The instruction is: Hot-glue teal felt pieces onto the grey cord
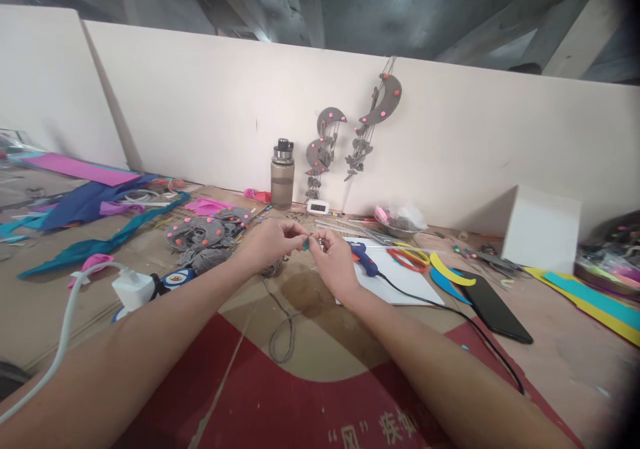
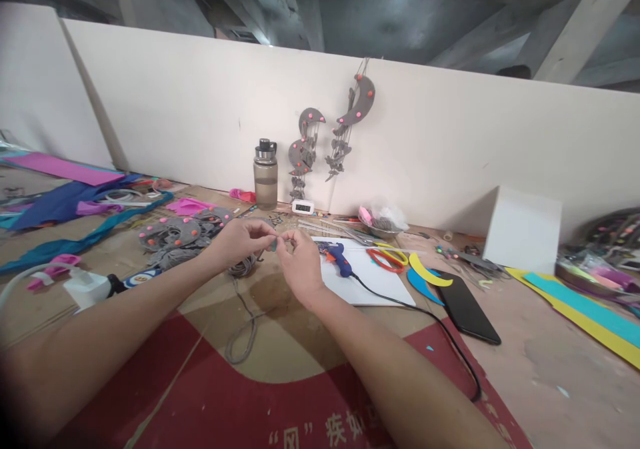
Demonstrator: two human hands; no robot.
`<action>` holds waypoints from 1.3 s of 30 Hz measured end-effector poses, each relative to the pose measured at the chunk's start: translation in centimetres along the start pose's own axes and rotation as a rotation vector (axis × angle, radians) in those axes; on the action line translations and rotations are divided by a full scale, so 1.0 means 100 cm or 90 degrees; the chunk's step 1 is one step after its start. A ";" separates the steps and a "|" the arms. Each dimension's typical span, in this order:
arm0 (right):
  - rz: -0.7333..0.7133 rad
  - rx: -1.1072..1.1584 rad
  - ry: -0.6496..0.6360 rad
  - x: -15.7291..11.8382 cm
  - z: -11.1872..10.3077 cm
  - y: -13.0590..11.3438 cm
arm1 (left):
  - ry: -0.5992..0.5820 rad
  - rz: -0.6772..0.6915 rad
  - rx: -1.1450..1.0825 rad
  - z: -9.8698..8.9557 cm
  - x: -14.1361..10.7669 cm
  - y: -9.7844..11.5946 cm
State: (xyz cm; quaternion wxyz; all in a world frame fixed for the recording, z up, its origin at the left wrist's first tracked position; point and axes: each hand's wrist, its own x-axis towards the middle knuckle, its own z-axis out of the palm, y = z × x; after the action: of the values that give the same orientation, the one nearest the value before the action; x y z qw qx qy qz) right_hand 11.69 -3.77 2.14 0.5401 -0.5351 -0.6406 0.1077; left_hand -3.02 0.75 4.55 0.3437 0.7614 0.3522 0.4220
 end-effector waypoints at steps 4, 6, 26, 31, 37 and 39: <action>-0.029 -0.008 -0.002 -0.004 -0.002 -0.002 | 0.008 0.002 0.020 -0.001 0.000 -0.004; -0.017 -0.002 0.010 -0.006 -0.002 -0.002 | 0.021 -0.004 0.022 0.000 0.000 -0.005; 0.005 -0.073 0.063 -0.005 -0.002 -0.005 | 0.081 -0.047 -0.041 0.013 -0.010 0.006; -0.028 -0.044 0.074 -0.006 -0.001 -0.005 | 0.086 -0.045 -0.040 0.015 -0.010 0.005; -0.043 0.005 0.037 -0.010 0.004 0.001 | 0.153 -0.010 0.018 0.014 -0.006 -0.001; -0.027 0.031 0.018 -0.012 0.007 0.004 | 0.160 -0.009 0.010 0.012 -0.004 -0.006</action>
State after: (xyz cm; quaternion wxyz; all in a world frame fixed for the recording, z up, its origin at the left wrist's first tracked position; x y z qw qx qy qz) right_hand 11.18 -4.25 0.90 0.5640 -0.5094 -0.6415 0.1041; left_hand -2.25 0.43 3.39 0.2937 0.7027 0.4010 0.5092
